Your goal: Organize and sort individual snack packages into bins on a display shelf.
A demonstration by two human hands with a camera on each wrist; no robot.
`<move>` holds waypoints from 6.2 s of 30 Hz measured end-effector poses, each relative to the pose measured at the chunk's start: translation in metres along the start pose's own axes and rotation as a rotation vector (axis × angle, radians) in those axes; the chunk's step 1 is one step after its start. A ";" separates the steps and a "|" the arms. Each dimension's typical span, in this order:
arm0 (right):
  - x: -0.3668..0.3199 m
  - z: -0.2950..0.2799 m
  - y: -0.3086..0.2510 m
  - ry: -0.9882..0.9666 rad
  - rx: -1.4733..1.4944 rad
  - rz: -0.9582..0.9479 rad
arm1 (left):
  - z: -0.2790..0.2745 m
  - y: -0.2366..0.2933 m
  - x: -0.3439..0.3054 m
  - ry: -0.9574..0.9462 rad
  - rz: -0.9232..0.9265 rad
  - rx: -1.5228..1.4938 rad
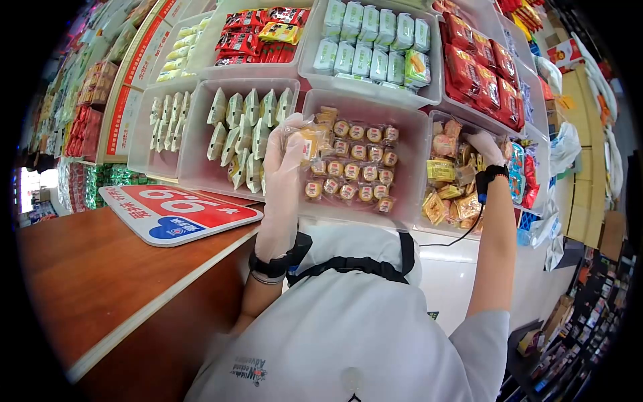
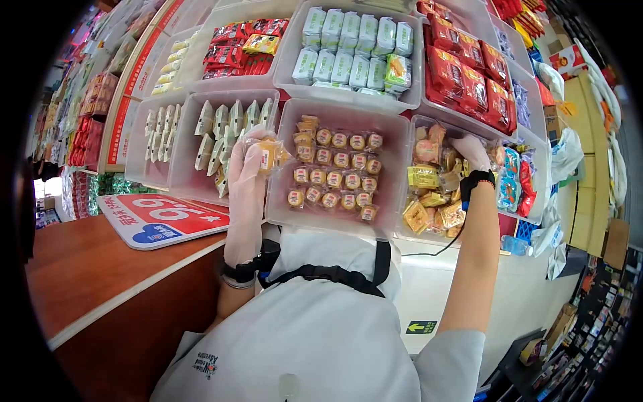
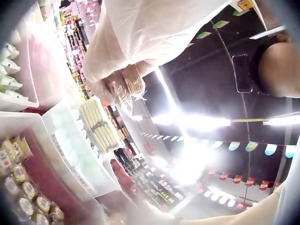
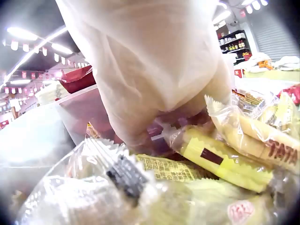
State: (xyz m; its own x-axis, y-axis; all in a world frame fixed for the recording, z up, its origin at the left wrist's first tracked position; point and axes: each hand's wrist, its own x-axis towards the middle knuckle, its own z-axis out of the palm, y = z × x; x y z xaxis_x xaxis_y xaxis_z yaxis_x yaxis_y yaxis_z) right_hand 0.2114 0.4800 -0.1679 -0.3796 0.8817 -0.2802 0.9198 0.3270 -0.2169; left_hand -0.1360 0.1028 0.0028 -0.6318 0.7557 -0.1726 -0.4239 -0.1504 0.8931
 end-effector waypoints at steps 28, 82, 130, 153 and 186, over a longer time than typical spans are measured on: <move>-0.142 -0.087 -0.132 0.257 1.163 -0.106 | 0.001 -0.005 -0.001 -0.027 0.004 0.080; -0.107 0.163 -0.340 -0.060 0.350 -0.302 | -0.034 -0.019 0.020 0.235 0.176 0.081; -0.113 0.135 -0.338 -0.321 0.304 -0.603 | -0.034 -0.015 0.019 0.356 0.170 -0.017; -0.192 -0.046 -0.336 -0.359 1.225 -0.546 | -0.004 -0.018 0.009 -0.053 0.022 0.232; -0.128 0.149 -0.344 -0.203 0.428 -0.759 | -0.015 -0.005 0.006 0.262 0.002 0.229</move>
State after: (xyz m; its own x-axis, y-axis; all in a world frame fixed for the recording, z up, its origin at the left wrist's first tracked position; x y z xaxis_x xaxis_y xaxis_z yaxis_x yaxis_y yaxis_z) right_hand -0.0710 0.2044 -0.1965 -0.9183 0.3895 -0.0704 0.3135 0.6073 -0.7300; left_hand -0.1476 0.0986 -0.0088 -0.7905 0.5613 -0.2450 -0.2844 0.0179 0.9585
